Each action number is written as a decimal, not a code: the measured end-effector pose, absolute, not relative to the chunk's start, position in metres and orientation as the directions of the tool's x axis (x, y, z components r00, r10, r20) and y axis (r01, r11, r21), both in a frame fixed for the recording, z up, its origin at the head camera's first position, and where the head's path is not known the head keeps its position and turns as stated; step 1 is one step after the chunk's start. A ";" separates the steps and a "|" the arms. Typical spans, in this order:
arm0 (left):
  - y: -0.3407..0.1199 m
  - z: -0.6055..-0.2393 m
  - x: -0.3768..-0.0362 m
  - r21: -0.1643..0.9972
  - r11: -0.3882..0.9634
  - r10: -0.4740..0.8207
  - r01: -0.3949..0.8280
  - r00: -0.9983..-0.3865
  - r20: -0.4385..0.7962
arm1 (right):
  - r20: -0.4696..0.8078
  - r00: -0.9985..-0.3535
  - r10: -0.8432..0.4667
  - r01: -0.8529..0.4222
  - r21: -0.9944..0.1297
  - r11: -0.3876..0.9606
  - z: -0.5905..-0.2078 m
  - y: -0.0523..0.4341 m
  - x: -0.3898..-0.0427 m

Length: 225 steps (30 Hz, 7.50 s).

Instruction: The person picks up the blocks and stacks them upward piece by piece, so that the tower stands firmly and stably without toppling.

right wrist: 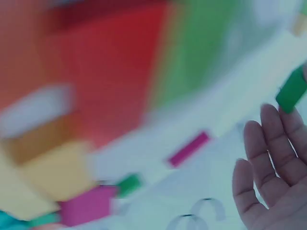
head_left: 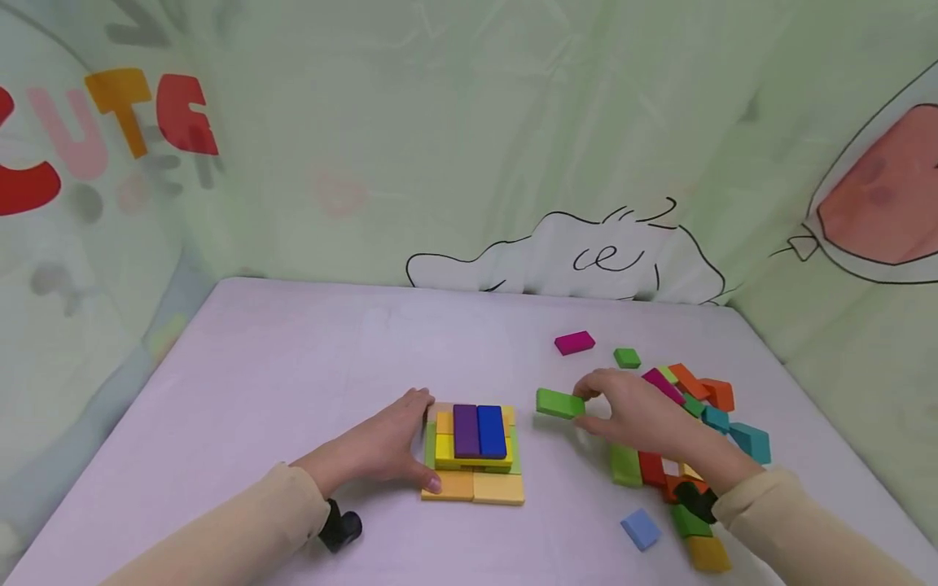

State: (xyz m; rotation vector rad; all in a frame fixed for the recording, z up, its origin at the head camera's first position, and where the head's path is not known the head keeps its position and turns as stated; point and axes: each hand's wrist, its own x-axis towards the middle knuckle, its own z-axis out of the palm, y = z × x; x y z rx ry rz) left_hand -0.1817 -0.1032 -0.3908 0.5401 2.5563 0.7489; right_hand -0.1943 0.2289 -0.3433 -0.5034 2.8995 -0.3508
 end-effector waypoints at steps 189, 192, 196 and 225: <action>-0.105 -0.393 -0.184 0.601 0.755 0.491 0.261 -0.833 -0.255 | -0.061 -0.802 -0.595 -0.565 -0.250 0.787 -0.334 0.145 -0.175; -0.104 -0.393 -0.184 0.604 0.753 0.493 0.261 -0.832 -0.255 | -0.069 -0.804 -0.590 -0.557 -0.257 0.790 -0.333 0.145 -0.175; -0.103 -0.394 -0.185 0.603 0.752 0.496 0.265 -0.830 -0.254 | -0.076 -0.809 -0.583 -0.549 -0.258 0.795 -0.333 0.145 -0.174; -0.102 -0.390 -0.182 0.582 0.775 0.472 0.246 -0.838 -0.273 | -0.200 -0.897 -0.394 -0.392 -0.055 0.918 -0.361 0.301 -0.168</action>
